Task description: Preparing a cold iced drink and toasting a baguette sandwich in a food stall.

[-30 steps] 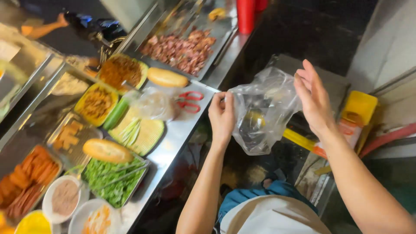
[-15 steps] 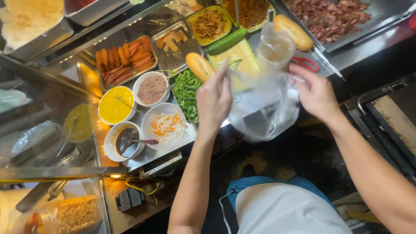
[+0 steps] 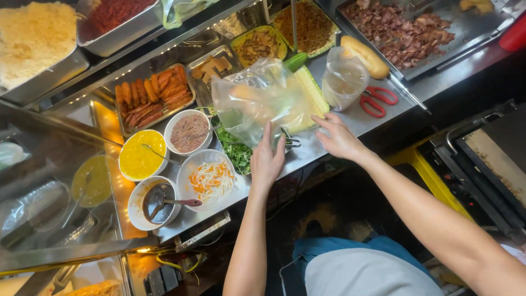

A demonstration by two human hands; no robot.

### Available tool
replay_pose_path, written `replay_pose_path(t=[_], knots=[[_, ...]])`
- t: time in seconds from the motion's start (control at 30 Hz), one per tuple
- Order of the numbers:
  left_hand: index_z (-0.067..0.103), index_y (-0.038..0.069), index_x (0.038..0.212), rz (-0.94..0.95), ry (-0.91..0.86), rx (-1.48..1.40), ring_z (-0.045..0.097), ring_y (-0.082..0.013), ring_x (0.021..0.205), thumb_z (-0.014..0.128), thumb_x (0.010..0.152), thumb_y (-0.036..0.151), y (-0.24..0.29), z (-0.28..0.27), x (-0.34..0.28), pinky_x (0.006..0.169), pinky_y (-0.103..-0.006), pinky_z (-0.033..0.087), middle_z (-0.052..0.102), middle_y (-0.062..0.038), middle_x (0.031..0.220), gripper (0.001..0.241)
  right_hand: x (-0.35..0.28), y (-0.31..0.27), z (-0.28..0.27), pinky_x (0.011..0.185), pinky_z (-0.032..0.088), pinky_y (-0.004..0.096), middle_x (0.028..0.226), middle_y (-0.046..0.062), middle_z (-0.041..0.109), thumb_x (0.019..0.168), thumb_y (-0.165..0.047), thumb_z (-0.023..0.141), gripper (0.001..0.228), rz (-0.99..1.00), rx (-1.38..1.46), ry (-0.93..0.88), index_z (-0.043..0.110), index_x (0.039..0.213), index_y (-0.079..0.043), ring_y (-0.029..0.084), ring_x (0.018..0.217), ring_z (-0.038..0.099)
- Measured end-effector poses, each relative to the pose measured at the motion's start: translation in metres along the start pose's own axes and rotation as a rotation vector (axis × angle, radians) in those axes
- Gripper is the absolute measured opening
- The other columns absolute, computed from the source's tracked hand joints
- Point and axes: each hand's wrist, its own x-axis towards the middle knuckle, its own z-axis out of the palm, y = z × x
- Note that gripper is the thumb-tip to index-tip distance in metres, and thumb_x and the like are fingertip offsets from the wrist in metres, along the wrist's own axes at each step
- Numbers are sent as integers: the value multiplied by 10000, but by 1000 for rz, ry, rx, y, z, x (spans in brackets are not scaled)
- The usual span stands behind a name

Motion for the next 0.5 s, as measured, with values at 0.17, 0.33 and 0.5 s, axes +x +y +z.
replay_pose_path(t=[0.17, 0.33, 0.5], knots=[[592, 151, 1431, 28, 113, 388, 709, -377, 622, 558, 971, 456, 29, -18, 4, 522, -467, 544, 741, -187, 901, 553, -78, 26, -74, 840, 481, 321, 1221, 103, 659, 911, -175, 689, 405, 286, 161, 15, 675, 1300, -66, 212, 995, 601], [664, 122, 1325, 239, 153, 298, 689, -301, 673, 660, 936, 385, 79, -17, 13, 545, -406, 526, 735, -87, 940, 469, -200, 156, -107, 624, 466, 225, 822, 77, 706, 887, -47, 792, 118, 589, 456, 391, 724, 951, 24, 111, 661, 588], [696, 117, 1330, 209, -402, -114, 747, -316, 715, 700, 944, 273, 140, 50, 0, 580, -365, 591, 780, -173, 880, 417, -334, 228, -133, 786, 565, 299, 1010, 120, 755, 883, -161, 846, 244, 901, 321, 909, 776, 1102, -76, 192, 878, 708]])
